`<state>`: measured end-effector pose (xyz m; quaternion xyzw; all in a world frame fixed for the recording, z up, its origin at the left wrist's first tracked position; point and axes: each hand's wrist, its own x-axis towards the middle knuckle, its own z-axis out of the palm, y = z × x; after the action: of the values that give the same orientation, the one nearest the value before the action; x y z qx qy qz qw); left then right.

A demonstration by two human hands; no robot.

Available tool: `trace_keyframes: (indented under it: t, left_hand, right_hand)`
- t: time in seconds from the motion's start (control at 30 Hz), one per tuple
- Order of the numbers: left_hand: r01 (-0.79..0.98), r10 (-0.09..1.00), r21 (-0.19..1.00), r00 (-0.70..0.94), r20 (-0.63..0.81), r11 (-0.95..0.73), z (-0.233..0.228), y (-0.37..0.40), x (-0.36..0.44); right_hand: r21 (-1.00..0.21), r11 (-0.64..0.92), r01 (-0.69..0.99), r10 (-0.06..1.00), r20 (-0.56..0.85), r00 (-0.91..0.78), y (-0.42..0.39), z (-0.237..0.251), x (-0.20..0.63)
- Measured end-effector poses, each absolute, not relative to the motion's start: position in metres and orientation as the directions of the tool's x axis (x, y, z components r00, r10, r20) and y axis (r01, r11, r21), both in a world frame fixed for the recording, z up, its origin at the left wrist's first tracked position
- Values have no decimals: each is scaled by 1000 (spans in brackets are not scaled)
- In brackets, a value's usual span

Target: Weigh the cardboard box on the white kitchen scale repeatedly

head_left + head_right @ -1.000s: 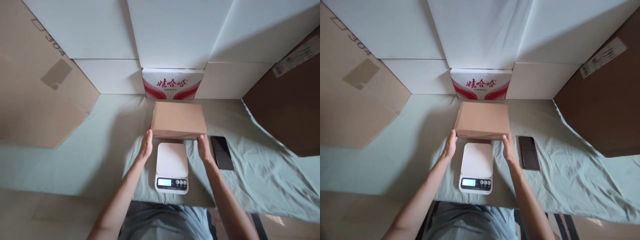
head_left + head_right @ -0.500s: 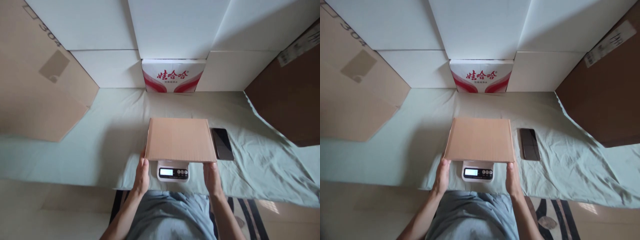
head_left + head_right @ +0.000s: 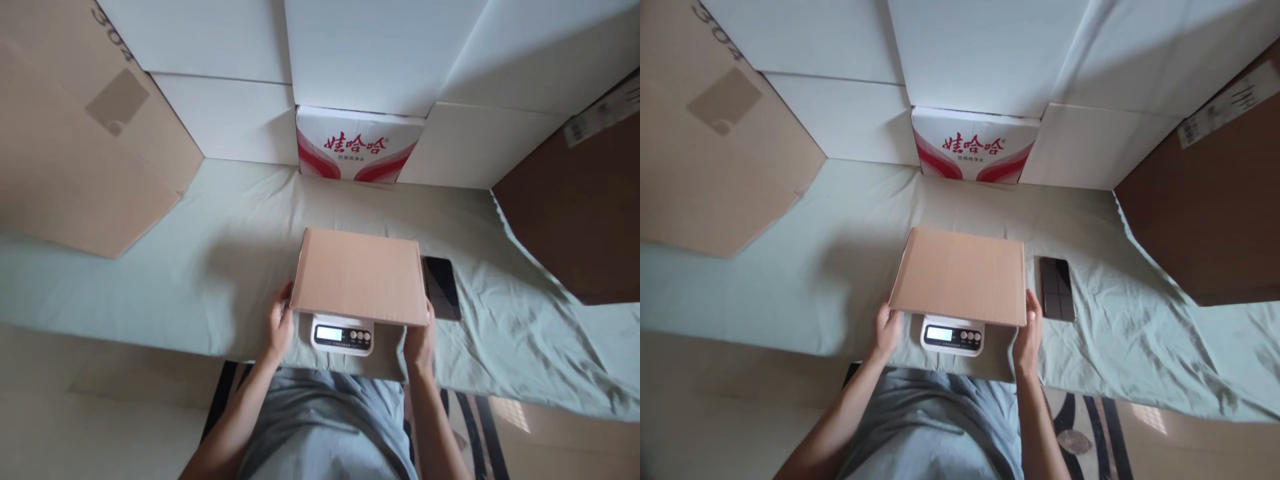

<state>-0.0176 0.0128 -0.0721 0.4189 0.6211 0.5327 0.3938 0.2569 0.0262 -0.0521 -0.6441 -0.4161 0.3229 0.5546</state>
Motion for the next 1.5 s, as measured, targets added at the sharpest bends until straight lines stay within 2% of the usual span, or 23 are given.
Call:
trace_keyframes:
  t: [0.27,0.53,0.8,0.97,1.13,1.2,1.33,1.5]
  left_hand:
    - [295,946,945,-320,-42,142,-78,10,-19]
    - [276,937,953,-349,-19,122,-78,12,-17]
    - [112,910,994,-413,43,4,-48,-9,-16]
    - [51,966,996,-254,-53,68,-11,-13,3]
    - [64,962,992,-247,118,-106,20,28,12]
    - [80,956,983,-231,182,-168,27,50,11]
    - [149,957,971,-193,215,-188,24,84,5]
    - [163,976,980,-171,139,-111,-11,104,-1]
  right_hand:
    - [-941,-24,337,937,96,337,21,-71,257]
    - [-930,-13,367,941,113,318,22,-73,258]
    - [-965,-30,260,899,88,430,1,-65,263]
    - [-995,40,92,969,62,239,-5,-39,250]
    - [-975,217,47,936,221,273,39,-3,241]
    - [-969,239,60,938,247,243,62,7,240]
    - [-962,263,77,938,273,215,98,12,239]
    - [-983,175,60,971,182,154,116,-12,236]
